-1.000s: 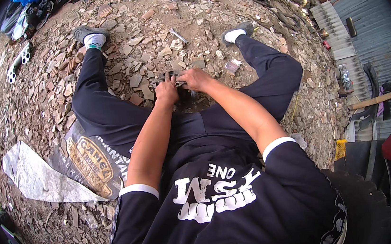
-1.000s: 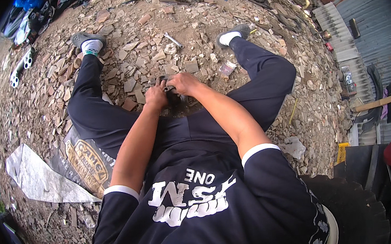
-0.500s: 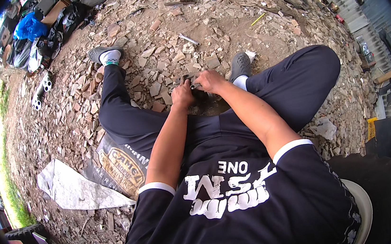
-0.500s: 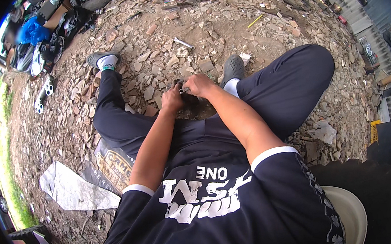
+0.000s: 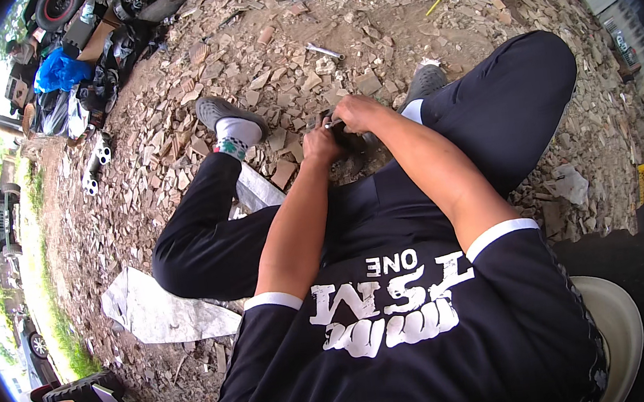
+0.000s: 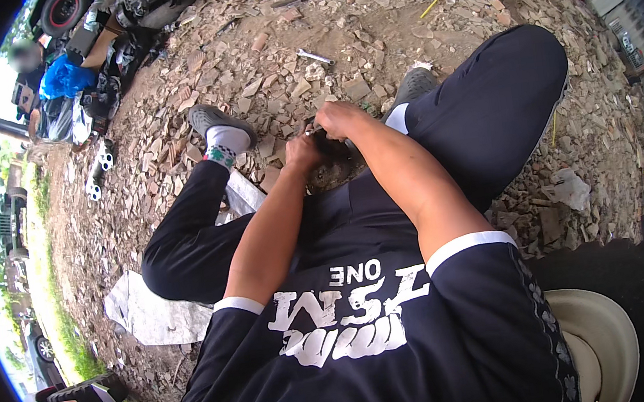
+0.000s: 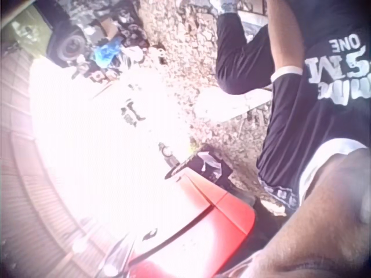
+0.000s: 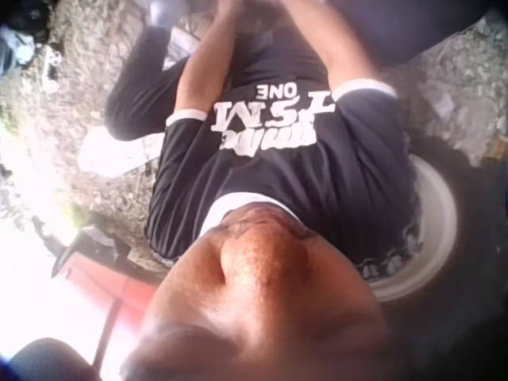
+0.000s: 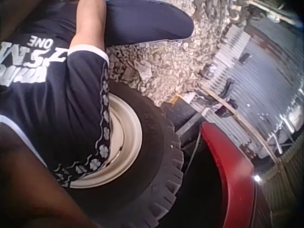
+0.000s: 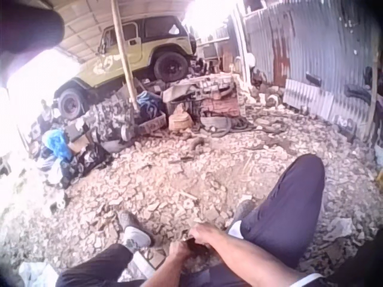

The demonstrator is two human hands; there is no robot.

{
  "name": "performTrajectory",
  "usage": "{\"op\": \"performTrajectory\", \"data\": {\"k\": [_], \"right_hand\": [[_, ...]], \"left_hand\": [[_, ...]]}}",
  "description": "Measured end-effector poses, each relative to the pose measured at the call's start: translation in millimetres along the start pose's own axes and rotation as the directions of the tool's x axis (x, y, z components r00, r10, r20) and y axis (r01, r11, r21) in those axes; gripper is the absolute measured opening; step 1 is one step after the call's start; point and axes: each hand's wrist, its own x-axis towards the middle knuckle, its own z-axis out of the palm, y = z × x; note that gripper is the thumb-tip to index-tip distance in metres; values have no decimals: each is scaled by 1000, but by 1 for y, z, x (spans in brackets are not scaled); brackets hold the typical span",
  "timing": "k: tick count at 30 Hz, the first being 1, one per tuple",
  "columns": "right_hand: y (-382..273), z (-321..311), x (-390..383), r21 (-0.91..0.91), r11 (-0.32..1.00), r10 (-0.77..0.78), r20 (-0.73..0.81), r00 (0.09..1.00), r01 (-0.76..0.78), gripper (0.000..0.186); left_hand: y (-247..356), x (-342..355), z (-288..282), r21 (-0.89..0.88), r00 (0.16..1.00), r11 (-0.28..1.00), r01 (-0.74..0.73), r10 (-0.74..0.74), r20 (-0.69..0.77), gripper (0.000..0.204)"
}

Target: The person sits on the ground in a cluttered outdoor area and uses a wrench to tighten or loosen bolts on a cylindrical mechanical component. The person repeatedly adjusts the tool and repositions the part throughout the clip.

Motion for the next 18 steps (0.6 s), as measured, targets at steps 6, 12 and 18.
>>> {"op": "performTrajectory", "data": {"k": [6, 12, 18], "right_hand": [[-8, -6, -13, 11, 999, -35, -84, 996, 36, 40], [-4, -11, -17, 25, 996, -81, -72, 994, 83, 44], [-15, -20, -19, -42, 998, -45, -2, 999, 45, 45]], "left_hand": [[5, -2, 5, -22, 999, 1000, 21, -22, -26, 105], [8, 1, -2, -75, 1000, 997, 24, -25, -12, 95], [0, 8, 9, -64, 997, 998, -24, 19, -77, 107]]}}
